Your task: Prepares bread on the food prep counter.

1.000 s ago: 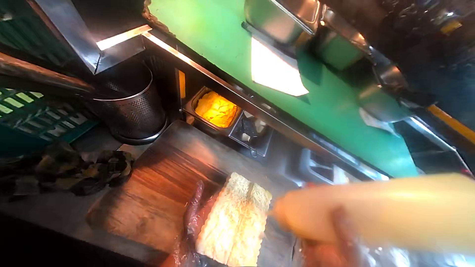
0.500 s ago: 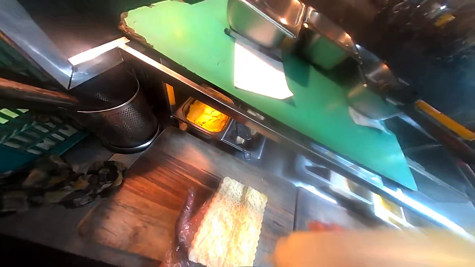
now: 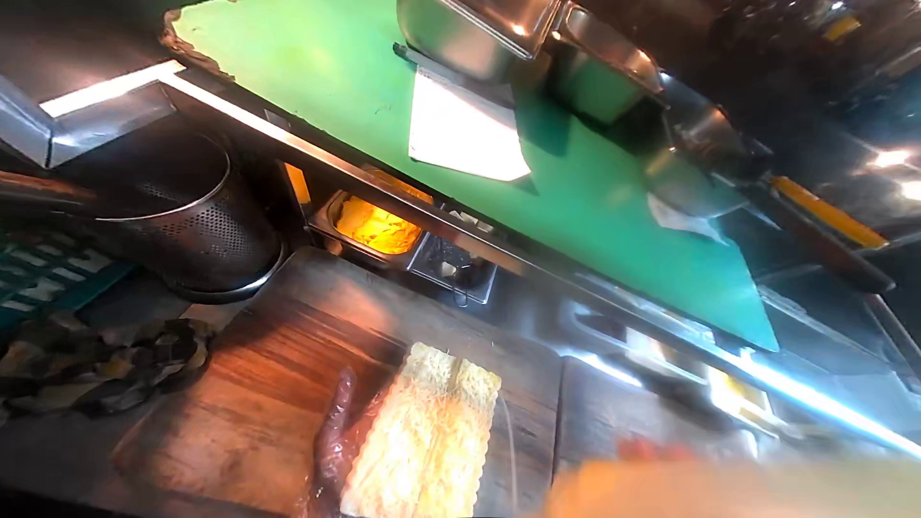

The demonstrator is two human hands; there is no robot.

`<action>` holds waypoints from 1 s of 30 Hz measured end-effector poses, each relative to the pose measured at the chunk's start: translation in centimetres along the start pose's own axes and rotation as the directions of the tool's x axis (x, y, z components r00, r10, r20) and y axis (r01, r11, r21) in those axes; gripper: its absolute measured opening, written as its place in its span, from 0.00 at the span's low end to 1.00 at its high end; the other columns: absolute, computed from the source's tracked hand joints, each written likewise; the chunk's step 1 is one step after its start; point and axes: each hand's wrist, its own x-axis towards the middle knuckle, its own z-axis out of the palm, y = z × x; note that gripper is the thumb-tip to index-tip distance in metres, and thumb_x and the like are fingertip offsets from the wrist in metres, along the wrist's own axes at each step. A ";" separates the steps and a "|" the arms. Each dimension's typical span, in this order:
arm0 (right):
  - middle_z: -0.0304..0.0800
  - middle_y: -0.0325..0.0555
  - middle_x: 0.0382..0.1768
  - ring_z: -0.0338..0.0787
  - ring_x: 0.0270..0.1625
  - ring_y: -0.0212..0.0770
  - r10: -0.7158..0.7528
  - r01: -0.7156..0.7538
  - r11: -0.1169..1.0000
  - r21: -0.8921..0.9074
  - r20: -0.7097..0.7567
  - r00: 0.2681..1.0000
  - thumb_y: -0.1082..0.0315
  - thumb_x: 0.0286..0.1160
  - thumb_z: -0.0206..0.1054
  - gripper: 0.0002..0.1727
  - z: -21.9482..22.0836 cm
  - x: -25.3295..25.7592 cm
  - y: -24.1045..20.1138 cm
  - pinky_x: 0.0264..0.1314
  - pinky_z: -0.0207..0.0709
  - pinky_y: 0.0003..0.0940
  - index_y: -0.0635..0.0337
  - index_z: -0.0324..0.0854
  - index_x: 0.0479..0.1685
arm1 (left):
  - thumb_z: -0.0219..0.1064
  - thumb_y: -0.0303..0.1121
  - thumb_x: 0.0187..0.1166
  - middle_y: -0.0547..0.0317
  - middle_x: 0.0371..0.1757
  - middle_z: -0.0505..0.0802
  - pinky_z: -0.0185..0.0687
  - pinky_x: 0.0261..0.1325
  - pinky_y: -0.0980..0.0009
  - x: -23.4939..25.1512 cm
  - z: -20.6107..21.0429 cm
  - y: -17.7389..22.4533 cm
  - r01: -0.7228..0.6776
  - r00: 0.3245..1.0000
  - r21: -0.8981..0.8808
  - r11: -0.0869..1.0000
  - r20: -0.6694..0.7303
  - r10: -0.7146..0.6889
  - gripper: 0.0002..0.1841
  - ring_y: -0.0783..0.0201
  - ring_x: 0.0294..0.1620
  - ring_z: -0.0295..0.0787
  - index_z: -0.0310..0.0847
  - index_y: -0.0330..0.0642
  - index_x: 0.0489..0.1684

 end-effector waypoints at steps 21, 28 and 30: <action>0.89 0.53 0.52 0.92 0.56 0.49 0.300 -0.206 0.950 0.233 -0.516 0.802 0.48 0.80 0.64 0.27 0.5 -1.9 6.5 0.59 0.88 0.50 0.57 0.70 0.68 | 0.47 0.65 0.86 0.42 0.60 0.93 0.88 0.65 0.53 1.4 3.9 1.0 -0.025 0.979 0.000 1.000 -0.202 0.025 0.40 0.54 0.62 0.92 0.81 0.32 0.67; 0.91 0.53 0.53 0.93 0.55 0.52 0.611 -0.361 0.704 0.612 -0.264 0.746 0.42 0.86 0.53 0.26 -6.5 -4.4 3.1 0.54 0.89 0.54 0.54 0.71 0.67 | 0.49 0.59 0.88 0.48 0.91 0.67 0.44 0.96 0.52 1.6 15.1 -3.5 -0.044 0.998 0.938 -0.343 0.054 0.020 0.39 0.55 0.94 0.55 0.60 0.39 0.91; 0.91 0.55 0.54 0.93 0.57 0.54 0.603 -0.333 0.675 0.658 -0.233 0.763 0.42 0.83 0.58 0.27 -7.6 -5.0 2.1 0.56 0.89 0.54 0.53 0.70 0.68 | 0.44 0.71 0.81 0.44 0.95 0.57 0.35 0.94 0.39 2.6 15.1 -6.5 -0.064 0.993 0.598 -0.799 -0.040 -0.109 0.51 0.46 0.96 0.45 0.49 0.38 0.95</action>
